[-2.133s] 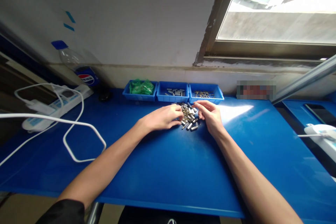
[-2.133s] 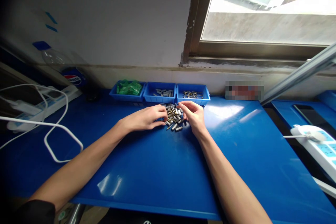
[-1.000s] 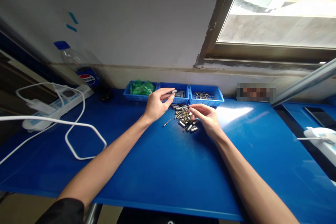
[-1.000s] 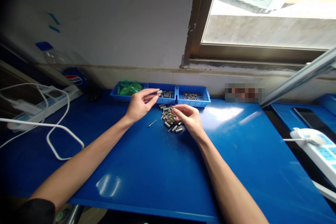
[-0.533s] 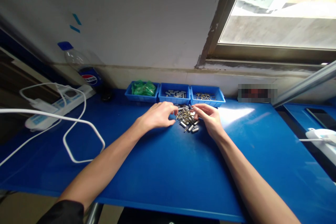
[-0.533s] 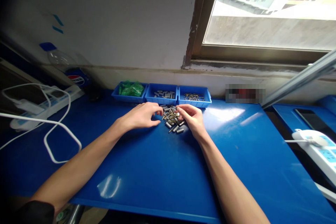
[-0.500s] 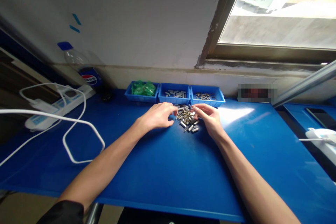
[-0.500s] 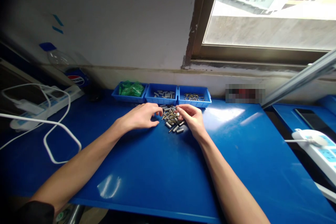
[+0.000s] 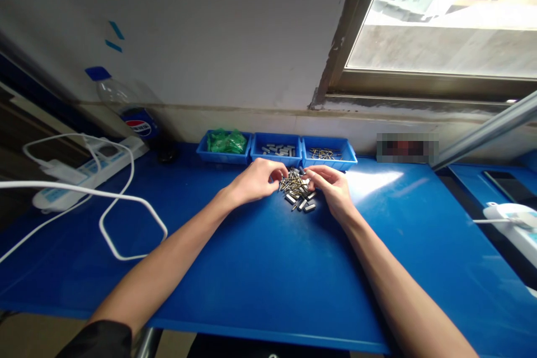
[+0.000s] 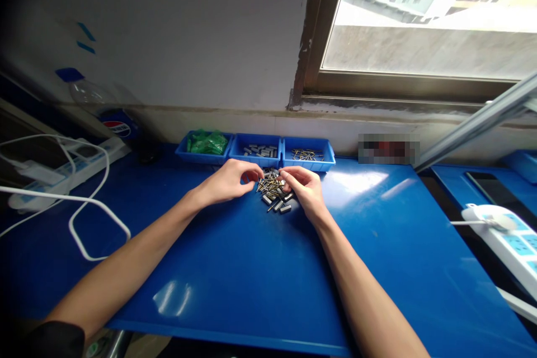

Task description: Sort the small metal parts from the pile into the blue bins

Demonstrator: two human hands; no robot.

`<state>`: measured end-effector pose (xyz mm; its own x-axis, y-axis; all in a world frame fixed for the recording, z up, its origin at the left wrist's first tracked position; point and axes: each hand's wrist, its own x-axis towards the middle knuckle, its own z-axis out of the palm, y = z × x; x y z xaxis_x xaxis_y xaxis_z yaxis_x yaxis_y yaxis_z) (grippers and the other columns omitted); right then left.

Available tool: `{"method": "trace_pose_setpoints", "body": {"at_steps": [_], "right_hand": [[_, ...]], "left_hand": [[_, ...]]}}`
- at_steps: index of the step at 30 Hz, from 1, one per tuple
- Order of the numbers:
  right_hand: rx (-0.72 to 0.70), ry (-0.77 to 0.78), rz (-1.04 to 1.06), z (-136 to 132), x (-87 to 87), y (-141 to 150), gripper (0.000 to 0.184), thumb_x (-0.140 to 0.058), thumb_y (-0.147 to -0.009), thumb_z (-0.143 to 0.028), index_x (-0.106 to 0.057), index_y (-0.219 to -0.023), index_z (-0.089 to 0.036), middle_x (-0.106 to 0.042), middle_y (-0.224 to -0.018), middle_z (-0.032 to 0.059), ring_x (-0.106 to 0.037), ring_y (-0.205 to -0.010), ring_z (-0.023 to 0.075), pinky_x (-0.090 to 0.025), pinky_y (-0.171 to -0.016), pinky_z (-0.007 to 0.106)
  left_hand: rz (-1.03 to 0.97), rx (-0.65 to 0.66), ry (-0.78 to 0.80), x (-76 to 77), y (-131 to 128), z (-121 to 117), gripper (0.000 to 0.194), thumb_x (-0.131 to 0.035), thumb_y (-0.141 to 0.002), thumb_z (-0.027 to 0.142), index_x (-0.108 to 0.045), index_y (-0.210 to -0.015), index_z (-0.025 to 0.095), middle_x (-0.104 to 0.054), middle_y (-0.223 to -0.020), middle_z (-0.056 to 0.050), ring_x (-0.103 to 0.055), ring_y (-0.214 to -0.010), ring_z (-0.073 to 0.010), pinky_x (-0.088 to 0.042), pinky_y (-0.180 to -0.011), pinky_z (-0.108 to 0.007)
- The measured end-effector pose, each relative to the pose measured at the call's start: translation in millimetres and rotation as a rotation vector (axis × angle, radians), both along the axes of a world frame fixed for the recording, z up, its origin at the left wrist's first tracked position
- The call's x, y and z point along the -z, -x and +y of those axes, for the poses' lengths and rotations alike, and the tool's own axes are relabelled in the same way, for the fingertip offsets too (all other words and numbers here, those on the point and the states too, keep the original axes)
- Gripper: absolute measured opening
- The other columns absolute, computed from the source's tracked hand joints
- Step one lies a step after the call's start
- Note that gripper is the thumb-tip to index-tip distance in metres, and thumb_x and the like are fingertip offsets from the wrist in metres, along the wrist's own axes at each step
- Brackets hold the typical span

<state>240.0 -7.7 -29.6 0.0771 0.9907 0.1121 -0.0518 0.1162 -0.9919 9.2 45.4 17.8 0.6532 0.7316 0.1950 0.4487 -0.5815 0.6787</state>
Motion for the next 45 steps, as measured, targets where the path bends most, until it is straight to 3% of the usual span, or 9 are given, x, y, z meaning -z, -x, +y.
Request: {"method": "trace_pose_setpoints", "body": {"at_steps": [4, 10, 16, 21, 26, 29, 32, 35, 45], "right_hand": [[-0.027, -0.015, -0.004, -2, -3.1, -1, 0.026, -0.084, -0.084, -0.046, -0.08, -0.098, -0.025, -0.078, -0.083, 0.0022, -0.063, -0.064, 0.0155, -0.053, -0.064, 0.031], [-0.198, 0.048, 0.065, -9, -10.0, 2, 0.043, -0.088, -0.081, -0.041, -0.074, -0.12, -0.028, -0.081, -0.096, 0.004, -0.063, -0.059, 0.0144, -0.048, -0.054, 0.029], [-0.181, 0.033, 0.109, -7, -8.0, 7, 0.029, -0.089, -0.079, -0.04, -0.08, -0.102, -0.024, -0.081, -0.092, 0.0057, -0.06, -0.058, 0.014, -0.046, -0.054, 0.03], [-0.148, 0.042, 0.136, -4, -7.1, 5, 0.03, -0.09, -0.078, -0.039, -0.082, -0.103, -0.025, -0.077, -0.078, 0.0017, -0.057, -0.056, 0.0128, -0.046, -0.056, 0.029], [-0.1, 0.048, 0.116, -3, -5.5, 3, 0.027, -0.091, -0.076, -0.042, -0.083, -0.093, -0.023, -0.073, -0.072, 0.0012, -0.059, -0.06, 0.0148, -0.048, -0.059, 0.031], [0.017, -0.002, 0.097, 1, -3.2, 2, 0.028, -0.091, -0.076, -0.043, -0.082, -0.094, -0.023, -0.073, -0.072, 0.0013, -0.06, -0.061, 0.0158, -0.051, -0.062, 0.033], [0.147, -0.081, 0.119, 5, -0.3, 0, 0.035, -0.09, -0.077, -0.042, -0.081, -0.106, -0.024, -0.081, -0.099, 0.0061, -0.067, -0.069, 0.0179, -0.053, -0.064, 0.034], [0.176, -0.111, 0.11, 6, 0.9, -2, 0.047, -0.088, -0.078, -0.042, -0.076, -0.122, -0.028, -0.075, -0.131, 0.0097, -0.073, -0.083, 0.0226, -0.054, -0.062, 0.035], [0.086, -0.085, 0.089, 1, -2.0, 0, 0.031, -0.084, -0.084, -0.039, -0.078, -0.112, -0.027, -0.076, -0.127, 0.0073, -0.069, -0.075, 0.0173, -0.054, -0.062, 0.032]], "left_hand": [[-0.305, -0.067, 0.192, -6.5, -6, -1, 0.009, -0.076, -0.081, 0.023, -0.08, -0.087, 0.017, -0.082, -0.087, -0.006, -0.078, -0.08, -0.0207, -0.062, -0.078, -0.03], [-0.579, -0.182, 0.45, -1.8, -17, -6, 0.033, -0.092, -0.071, 0.041, -0.076, -0.08, 0.013, -0.078, -0.073, -0.006, -0.075, -0.07, -0.0202, -0.062, -0.071, -0.03], [-0.61, -0.196, 0.556, 5.7, -23, -9, 0.04, -0.094, -0.067, 0.046, -0.075, -0.077, 0.012, -0.078, -0.074, -0.007, -0.075, -0.072, -0.0186, -0.06, -0.071, -0.028], [-0.636, -0.168, 0.576, 8.0, -24, -11, 0.038, -0.094, -0.068, 0.044, -0.076, -0.081, 0.012, -0.08, -0.08, -0.008, -0.076, -0.078, -0.0206, -0.062, -0.077, -0.031], [-0.603, -0.134, 0.482, 11.7, -24, -9, 0.031, -0.088, -0.076, 0.039, -0.077, -0.087, 0.012, -0.081, -0.086, -0.009, -0.078, -0.082, -0.0218, -0.063, -0.08, -0.033], [-0.394, -0.126, 0.271, 12.9, -18, -4, 0.021, -0.078, -0.087, 0.034, -0.078, -0.094, 0.014, -0.082, -0.091, -0.008, -0.078, -0.084, -0.0217, -0.063, -0.081, -0.033], [-0.078, -0.044, 0.0, 15.5, -9, 2, 0.013, -0.071, -0.09, 0.02, -0.08, -0.099, 0.015, -0.081, -0.102, -0.009, -0.077, -0.094, -0.0228, -0.061, -0.09, -0.035], [0.099, 0.057, -0.148, 20.0, -4, 6, 0.022, -0.066, -0.091, 0.011, -0.079, -0.108, 0.016, -0.079, -0.116, -0.01, -0.074, -0.108, -0.0247, -0.057, -0.102, -0.037], [0.323, 0.011, -0.269, 20.8, -5, 0, 0.017, -0.062, -0.098, 0.016, -0.078, -0.104, 0.018, -0.073, -0.113, -0.008, -0.073, -0.1, -0.0221, -0.058, -0.091, -0.032]]}}
